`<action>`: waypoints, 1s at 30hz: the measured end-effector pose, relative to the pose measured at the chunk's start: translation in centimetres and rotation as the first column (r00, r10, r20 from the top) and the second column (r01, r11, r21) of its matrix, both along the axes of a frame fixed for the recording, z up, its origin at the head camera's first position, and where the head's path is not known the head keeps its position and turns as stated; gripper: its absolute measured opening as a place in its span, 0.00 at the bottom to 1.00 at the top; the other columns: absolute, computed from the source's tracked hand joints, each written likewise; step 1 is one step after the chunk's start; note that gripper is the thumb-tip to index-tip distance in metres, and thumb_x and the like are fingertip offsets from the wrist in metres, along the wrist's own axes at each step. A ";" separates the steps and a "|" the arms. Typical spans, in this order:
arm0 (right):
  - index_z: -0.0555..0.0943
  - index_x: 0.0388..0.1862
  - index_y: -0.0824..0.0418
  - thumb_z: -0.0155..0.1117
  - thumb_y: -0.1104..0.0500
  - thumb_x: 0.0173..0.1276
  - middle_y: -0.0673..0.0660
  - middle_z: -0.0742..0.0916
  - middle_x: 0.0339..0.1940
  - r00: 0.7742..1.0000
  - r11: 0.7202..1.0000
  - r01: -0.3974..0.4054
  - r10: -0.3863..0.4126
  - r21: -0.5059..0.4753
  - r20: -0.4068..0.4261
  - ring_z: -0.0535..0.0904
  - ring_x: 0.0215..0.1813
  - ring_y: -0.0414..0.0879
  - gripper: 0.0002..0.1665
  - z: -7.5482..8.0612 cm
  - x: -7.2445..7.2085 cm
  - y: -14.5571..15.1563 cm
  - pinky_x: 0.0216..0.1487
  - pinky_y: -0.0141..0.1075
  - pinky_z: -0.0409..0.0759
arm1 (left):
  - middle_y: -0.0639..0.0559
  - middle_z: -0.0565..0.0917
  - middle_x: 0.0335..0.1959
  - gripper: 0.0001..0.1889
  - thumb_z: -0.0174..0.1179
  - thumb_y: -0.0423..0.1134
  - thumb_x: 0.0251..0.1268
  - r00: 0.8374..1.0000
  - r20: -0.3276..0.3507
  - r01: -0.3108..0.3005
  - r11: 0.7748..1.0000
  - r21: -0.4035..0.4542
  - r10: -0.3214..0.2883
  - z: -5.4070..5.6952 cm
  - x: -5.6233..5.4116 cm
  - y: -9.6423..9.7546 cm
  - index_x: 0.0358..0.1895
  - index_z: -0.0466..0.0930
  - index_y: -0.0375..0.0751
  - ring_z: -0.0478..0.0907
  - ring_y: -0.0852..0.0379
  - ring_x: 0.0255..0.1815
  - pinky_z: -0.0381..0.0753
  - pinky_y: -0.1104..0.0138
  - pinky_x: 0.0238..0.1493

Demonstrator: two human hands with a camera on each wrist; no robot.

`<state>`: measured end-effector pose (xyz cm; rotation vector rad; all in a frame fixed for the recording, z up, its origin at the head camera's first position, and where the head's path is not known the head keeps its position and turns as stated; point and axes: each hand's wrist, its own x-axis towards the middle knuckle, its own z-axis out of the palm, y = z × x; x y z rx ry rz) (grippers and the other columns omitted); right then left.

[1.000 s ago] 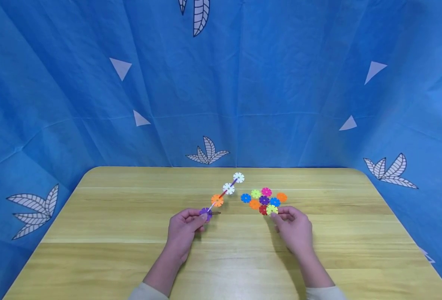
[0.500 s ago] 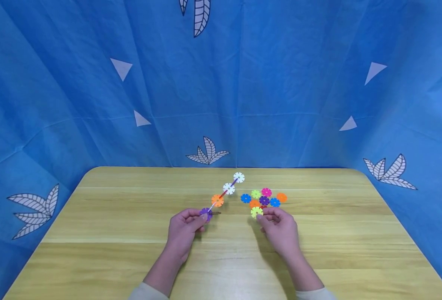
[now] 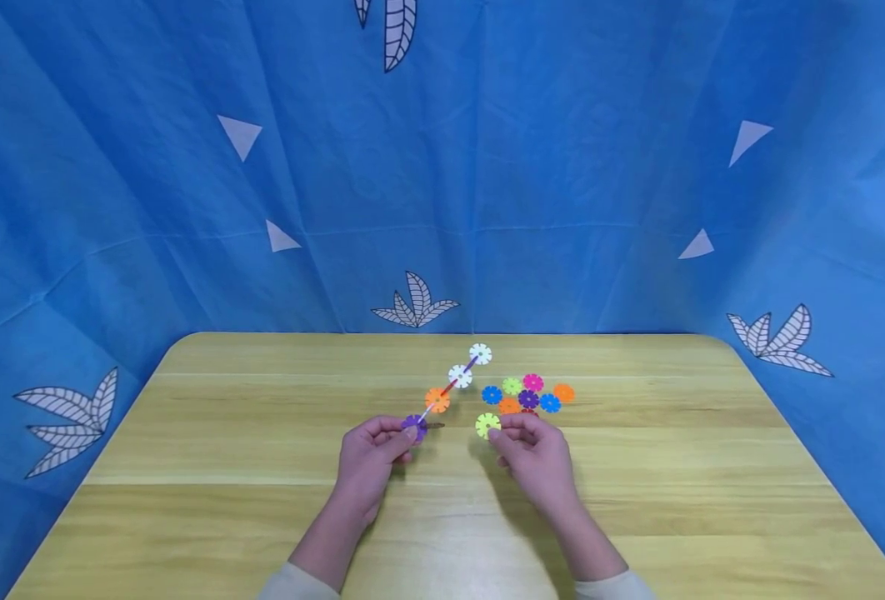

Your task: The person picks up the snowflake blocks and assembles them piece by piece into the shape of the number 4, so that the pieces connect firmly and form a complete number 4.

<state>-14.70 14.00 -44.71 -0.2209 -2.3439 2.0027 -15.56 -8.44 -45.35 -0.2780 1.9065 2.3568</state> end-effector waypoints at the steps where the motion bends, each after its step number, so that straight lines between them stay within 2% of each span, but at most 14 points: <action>1: 0.83 0.41 0.69 0.70 0.69 0.64 0.62 0.87 0.32 1.000 1.000 -0.005 0.005 -0.007 -0.005 0.81 0.25 0.52 0.08 0.0 0.0 -0.1 0.25 0.35 0.83 | 0.40 0.87 0.37 0.04 0.68 0.29 0.62 1.000 0.000 0.000 1.000 0.002 0.000 0.0 0.0 0.0 0.37 0.82 0.34 0.82 0.50 0.33 0.84 0.66 0.35; 7: 0.84 0.43 0.69 0.70 0.69 0.64 0.62 0.86 0.32 0.999 0.999 -0.041 0.041 -0.017 -0.020 0.81 0.25 0.51 0.08 -0.1 0.0 -0.8 0.25 0.35 0.83 | 0.40 0.86 0.36 0.04 0.68 0.28 0.61 1.000 0.003 -0.009 1.000 0.011 0.009 0.0 -0.1 0.2 0.36 0.82 0.35 0.84 0.49 0.35 0.84 0.68 0.34; 12: 0.84 0.44 0.69 0.69 0.69 0.64 0.61 0.87 0.32 0.998 0.998 -0.067 0.067 -0.009 -0.020 0.81 0.25 0.51 0.09 -0.1 -0.1 -1.3 0.24 0.35 0.83 | 0.41 0.87 0.34 0.04 0.68 0.27 0.61 1.000 -0.003 -0.013 1.000 0.022 0.013 0.2 -0.1 0.3 0.35 0.83 0.35 0.83 0.52 0.32 0.84 0.69 0.33; 16: 0.84 0.45 0.69 0.69 0.68 0.65 0.60 0.87 0.32 0.996 0.997 -0.080 0.080 -0.004 -0.027 0.81 0.25 0.50 0.10 0.0 -0.1 -1.6 0.24 0.36 0.83 | 0.42 0.86 0.33 0.04 0.68 0.26 0.60 1.000 -0.007 -0.015 0.999 0.030 0.016 0.2 -0.1 0.4 0.36 0.82 0.33 0.82 0.54 0.30 0.84 0.70 0.32; 24: 0.84 0.44 0.68 0.69 0.69 0.65 0.59 0.87 0.31 0.996 0.996 -0.089 0.088 -0.021 -0.034 0.81 0.25 0.50 0.09 -0.3 -0.3 -2.1 0.23 0.35 0.83 | 0.40 0.87 0.35 0.04 0.68 0.26 0.60 1.000 -0.009 -0.012 1.000 0.025 0.013 -0.2 -0.1 0.4 0.35 0.83 0.35 0.84 0.49 0.34 0.84 0.69 0.33; 30: 0.84 0.44 0.68 0.68 0.69 0.65 0.59 0.86 0.31 0.995 0.994 -0.102 0.101 -0.047 -0.025 0.80 0.24 0.48 0.09 -0.3 -0.3 -2.6 0.23 0.34 0.82 | 0.41 0.87 0.34 0.04 0.67 0.26 0.61 1.000 -0.026 0.003 1.000 0.020 -0.003 -0.3 -0.1 0.4 0.34 0.82 0.36 0.83 0.51 0.33 0.84 0.69 0.33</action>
